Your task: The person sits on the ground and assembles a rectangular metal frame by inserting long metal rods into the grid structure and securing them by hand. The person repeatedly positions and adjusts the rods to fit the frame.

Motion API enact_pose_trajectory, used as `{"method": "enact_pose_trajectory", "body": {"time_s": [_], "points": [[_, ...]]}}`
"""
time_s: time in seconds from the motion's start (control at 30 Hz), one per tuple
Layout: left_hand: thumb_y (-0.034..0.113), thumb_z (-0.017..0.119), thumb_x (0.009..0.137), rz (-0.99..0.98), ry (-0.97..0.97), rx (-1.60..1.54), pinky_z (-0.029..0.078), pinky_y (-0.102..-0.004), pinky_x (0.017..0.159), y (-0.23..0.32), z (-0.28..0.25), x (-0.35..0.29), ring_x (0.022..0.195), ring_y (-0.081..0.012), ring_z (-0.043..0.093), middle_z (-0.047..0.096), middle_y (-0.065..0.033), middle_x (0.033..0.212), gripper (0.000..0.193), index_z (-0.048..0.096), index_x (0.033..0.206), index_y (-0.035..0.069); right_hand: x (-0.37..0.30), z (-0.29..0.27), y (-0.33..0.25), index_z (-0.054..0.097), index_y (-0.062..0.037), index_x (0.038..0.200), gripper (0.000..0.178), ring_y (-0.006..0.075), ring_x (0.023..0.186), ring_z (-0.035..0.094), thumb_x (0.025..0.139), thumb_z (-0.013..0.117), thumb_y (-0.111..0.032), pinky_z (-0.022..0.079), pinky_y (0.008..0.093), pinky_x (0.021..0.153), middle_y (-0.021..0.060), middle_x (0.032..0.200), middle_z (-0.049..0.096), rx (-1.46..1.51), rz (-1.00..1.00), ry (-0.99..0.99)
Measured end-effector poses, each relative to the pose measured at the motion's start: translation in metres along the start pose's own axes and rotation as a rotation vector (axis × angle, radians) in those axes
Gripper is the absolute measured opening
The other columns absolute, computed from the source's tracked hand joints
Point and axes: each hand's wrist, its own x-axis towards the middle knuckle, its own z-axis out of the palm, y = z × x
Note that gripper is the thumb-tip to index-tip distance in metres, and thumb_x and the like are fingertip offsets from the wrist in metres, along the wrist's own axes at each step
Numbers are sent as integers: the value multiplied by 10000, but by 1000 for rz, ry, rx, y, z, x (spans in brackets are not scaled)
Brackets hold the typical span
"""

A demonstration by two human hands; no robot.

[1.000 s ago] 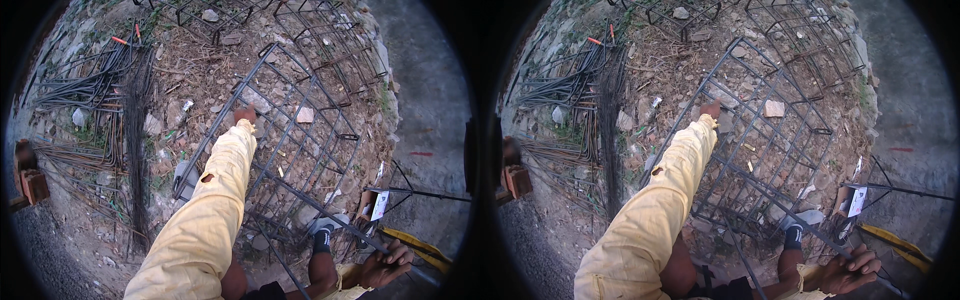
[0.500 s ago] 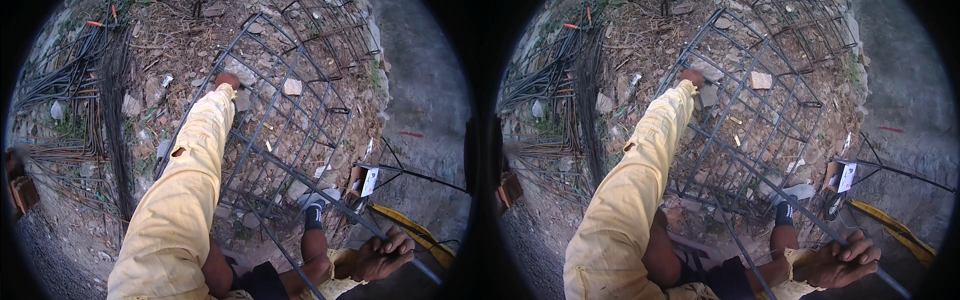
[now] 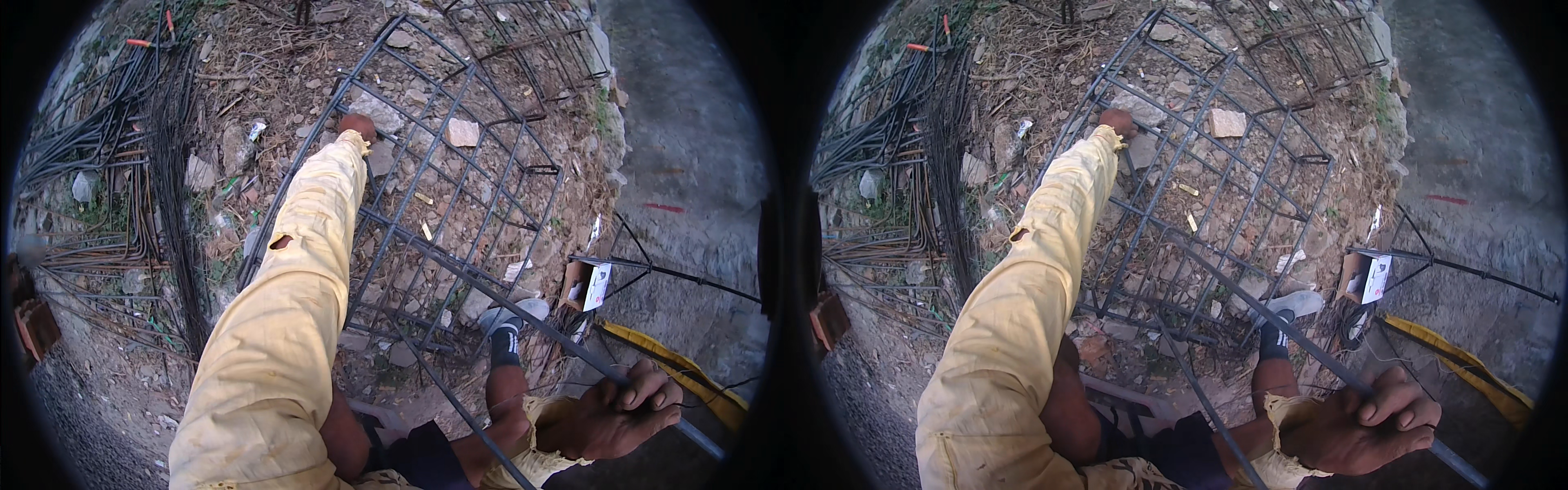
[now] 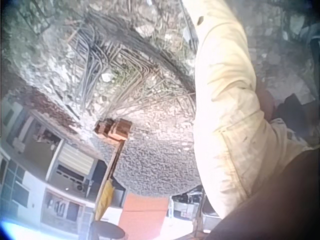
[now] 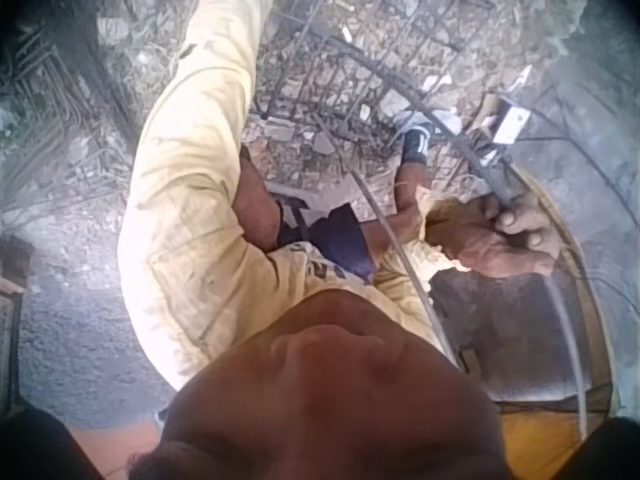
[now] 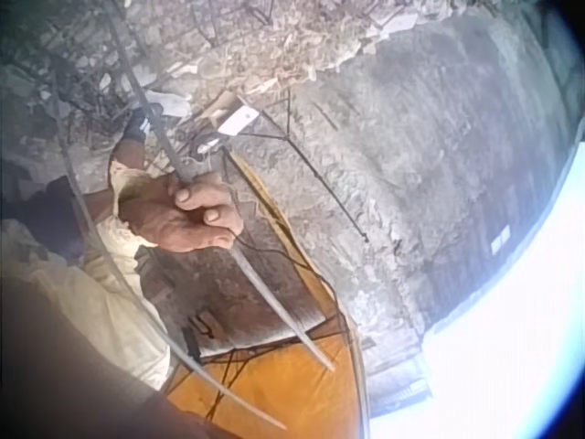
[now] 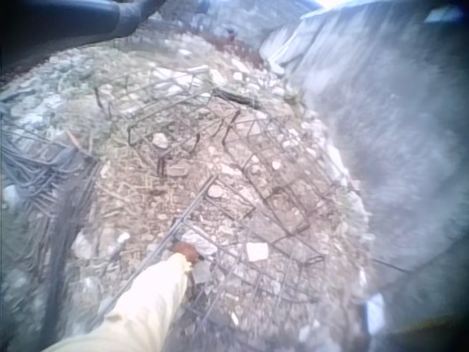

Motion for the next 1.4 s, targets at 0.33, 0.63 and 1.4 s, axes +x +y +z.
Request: {"method": "enact_pose_trajectory", "body": {"time_s": [0.33, 0.63, 1.4], "points": [[225, 672, 731, -214, -112, -151, 552, -411, 842, 7, -18, -17, 956, -327, 685, 707, -139, 1033, 287, 745, 979, 99, 12, 21, 23, 364, -118, 818, 359, 102, 646, 290, 1044, 354, -397, 280, 242, 590, 7, 642, 352, -153, -171, 164], [182, 671, 819, -604, -28, -574, 534, -406, 885, 27, 18, -2, 1054, -336, 660, 682, -183, 1113, 239, 725, 1000, 37, -18, 1, 17, 380, -121, 829, 327, 124, 678, 294, 1035, 404, -374, 320, 292, 627, 8, 663, 328, -28, -161, 94], [244, 608, 863, -405, -236, -188, 543, -405, 889, 9, -13, -15, 1067, -279, 664, 672, -90, 1189, 288, 716, 1109, 142, 14, 39, 22, 354, -129, 831, 374, 100, 617, 289, 1040, 352, -440, 351, 251, 576, 2, 633, 335, -130, -136, 112]]}}
